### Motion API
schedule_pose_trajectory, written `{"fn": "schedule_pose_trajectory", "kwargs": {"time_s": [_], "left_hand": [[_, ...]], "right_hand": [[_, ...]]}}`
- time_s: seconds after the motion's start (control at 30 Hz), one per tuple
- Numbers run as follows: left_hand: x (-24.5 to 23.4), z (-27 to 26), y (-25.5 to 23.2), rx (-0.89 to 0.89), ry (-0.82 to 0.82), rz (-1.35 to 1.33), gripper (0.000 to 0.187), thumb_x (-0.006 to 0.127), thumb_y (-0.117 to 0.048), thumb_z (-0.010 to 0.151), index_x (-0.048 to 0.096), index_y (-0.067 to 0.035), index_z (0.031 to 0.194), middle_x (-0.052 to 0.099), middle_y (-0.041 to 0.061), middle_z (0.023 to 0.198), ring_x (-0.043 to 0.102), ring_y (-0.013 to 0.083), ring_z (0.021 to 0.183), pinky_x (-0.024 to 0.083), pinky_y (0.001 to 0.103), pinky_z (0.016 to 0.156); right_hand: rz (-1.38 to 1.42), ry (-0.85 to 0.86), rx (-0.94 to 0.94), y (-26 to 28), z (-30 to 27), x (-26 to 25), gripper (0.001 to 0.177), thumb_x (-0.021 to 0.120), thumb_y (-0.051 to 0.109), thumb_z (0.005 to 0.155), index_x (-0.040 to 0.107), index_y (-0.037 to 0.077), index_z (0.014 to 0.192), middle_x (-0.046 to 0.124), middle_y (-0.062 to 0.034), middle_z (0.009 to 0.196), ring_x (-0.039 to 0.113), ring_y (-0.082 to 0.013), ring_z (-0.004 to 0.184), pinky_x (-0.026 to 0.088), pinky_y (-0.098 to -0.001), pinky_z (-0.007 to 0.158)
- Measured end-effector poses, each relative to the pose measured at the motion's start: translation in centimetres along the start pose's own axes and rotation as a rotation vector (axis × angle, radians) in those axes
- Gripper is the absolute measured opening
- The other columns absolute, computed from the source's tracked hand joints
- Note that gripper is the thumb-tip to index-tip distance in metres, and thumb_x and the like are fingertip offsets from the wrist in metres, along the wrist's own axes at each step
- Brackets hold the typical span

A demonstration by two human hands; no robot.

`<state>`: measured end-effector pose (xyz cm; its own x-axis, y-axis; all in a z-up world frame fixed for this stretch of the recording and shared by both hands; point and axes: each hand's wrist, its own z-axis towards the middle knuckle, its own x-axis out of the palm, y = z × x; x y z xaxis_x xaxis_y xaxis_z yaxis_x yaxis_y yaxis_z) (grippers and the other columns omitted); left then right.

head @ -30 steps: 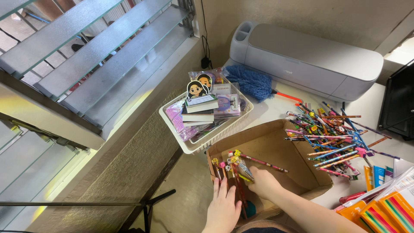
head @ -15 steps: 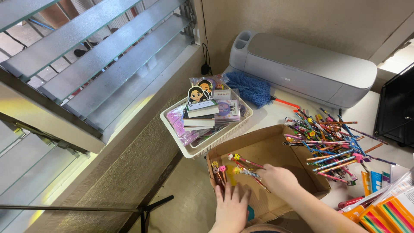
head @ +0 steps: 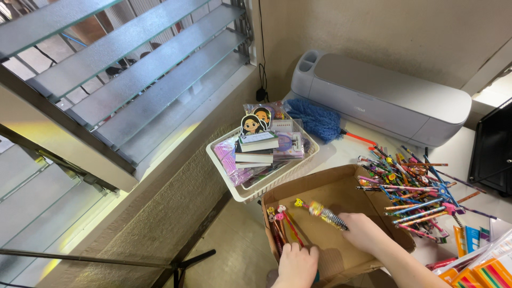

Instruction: The person organizes stationery items on a desk. They place packaged pencils and crayons onto a shelf, then sort loose decorative pencils from a cardboard box into a white basket, arranging them by hand.

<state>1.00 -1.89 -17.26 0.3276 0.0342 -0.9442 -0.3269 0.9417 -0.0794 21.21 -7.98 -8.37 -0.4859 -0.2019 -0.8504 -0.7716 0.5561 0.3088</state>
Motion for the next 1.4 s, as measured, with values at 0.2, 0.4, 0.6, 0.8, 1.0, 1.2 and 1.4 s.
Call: {"fn": "schedule_pose_trajectory", "kwargs": {"time_s": [0.2, 0.4, 0.6, 0.8, 1.0, 1.2, 1.4], "left_hand": [[3.4, -0.2, 0.4, -0.064, 0.629, -0.101, 0.033, 0.037, -0.019, 0.093, 0.066, -0.006, 0.102, 0.063, 0.015, 0.092, 0.051, 0.0401, 0.087, 0.031, 0.05, 0.066], [-4.7, 0.8, 1.2, -0.232, 0.539, -0.021, 0.035, 0.038, -0.02, 0.09, 0.069, -0.004, 0.096, 0.06, 0.027, 0.103, 0.035, 0.0534, 0.112, 0.01, 0.066, 0.102], [-12.4, 4.3, 1.6, -0.316, 1.106, -0.008, 0.051, 0.016, -0.026, 0.098, 0.019, -0.005, 0.144, 0.009, 0.031, 0.147, -0.007, 0.0497, 0.137, -0.015, 0.065, 0.106], [-11.0, 4.8, 2.1, -0.245, 1.068, -0.053, 0.06, 0.024, -0.027, 0.094, 0.001, -0.012, 0.148, 0.004, 0.017, 0.151, -0.006, 0.0486, 0.136, -0.015, 0.065, 0.105], [-3.7, 4.0, 4.8, -0.244, 0.642, 0.258, 0.035, 0.028, -0.015, 0.093, 0.045, -0.002, 0.12, 0.051, 0.029, 0.12, 0.043, 0.0446, 0.114, 0.019, 0.058, 0.102], [-2.0, 5.9, 5.0, -0.229, 0.873, 0.389, 0.048, 0.028, -0.016, 0.095, 0.02, -0.004, 0.141, 0.059, 0.021, 0.108, 0.054, 0.0354, 0.097, 0.03, 0.046, 0.081], [1.8, 5.0, 6.0, -0.428, 0.59, 0.226, 0.058, 0.04, -0.014, 0.089, 0.019, -0.016, 0.143, 0.058, 0.015, 0.093, 0.057, 0.0265, 0.075, 0.04, 0.04, 0.066]], "right_hand": [[0.377, -0.019, 0.082, 6.2, 0.4, 2.3, 0.013, 0.068, 0.027, 0.071, 0.067, 0.022, 0.083, 0.072, 0.0036, 0.08, 0.065, -0.011, 0.076, 0.048, -0.0258, 0.072], [0.141, -0.246, 0.116, 1.6, 4.3, 4.6, 0.03, 0.068, 0.039, 0.073, 0.062, 0.015, 0.09, 0.063, -0.0048, 0.093, 0.064, -0.0231, 0.08, 0.051, -0.0364, 0.073], [0.086, -0.058, 0.187, 2.2, 3.8, 4.2, 0.029, 0.063, 0.035, 0.078, 0.056, 0.013, 0.096, 0.069, -0.0106, 0.089, 0.066, -0.031, 0.084, 0.05, -0.0383, 0.069], [0.183, -0.021, 0.077, 5.1, 3.5, 6.1, 0.03, 0.056, 0.045, 0.075, 0.061, 0.016, 0.081, 0.07, -0.0093, 0.082, 0.065, -0.0312, 0.082, 0.048, -0.0343, 0.068], [0.407, -0.059, 0.244, 5.2, 1.7, 4.0, 0.023, 0.062, 0.036, 0.075, 0.06, 0.013, 0.078, 0.069, -0.0069, 0.078, 0.062, -0.0247, 0.076, 0.044, -0.0298, 0.068], [0.64, 0.053, 0.436, 3.5, -0.3, 2.4, 0.018, 0.051, 0.027, 0.085, 0.053, 0.009, 0.086, 0.054, -0.0079, 0.071, 0.053, -0.019, 0.046, 0.042, -0.03, 0.047], [0.739, 0.034, 0.42, 3.6, -1.6, 1.7, 0.015, 0.05, 0.026, 0.087, 0.056, 0.012, 0.089, 0.061, -0.0056, 0.065, 0.056, -0.016, 0.059, 0.044, -0.0275, 0.059]]}}
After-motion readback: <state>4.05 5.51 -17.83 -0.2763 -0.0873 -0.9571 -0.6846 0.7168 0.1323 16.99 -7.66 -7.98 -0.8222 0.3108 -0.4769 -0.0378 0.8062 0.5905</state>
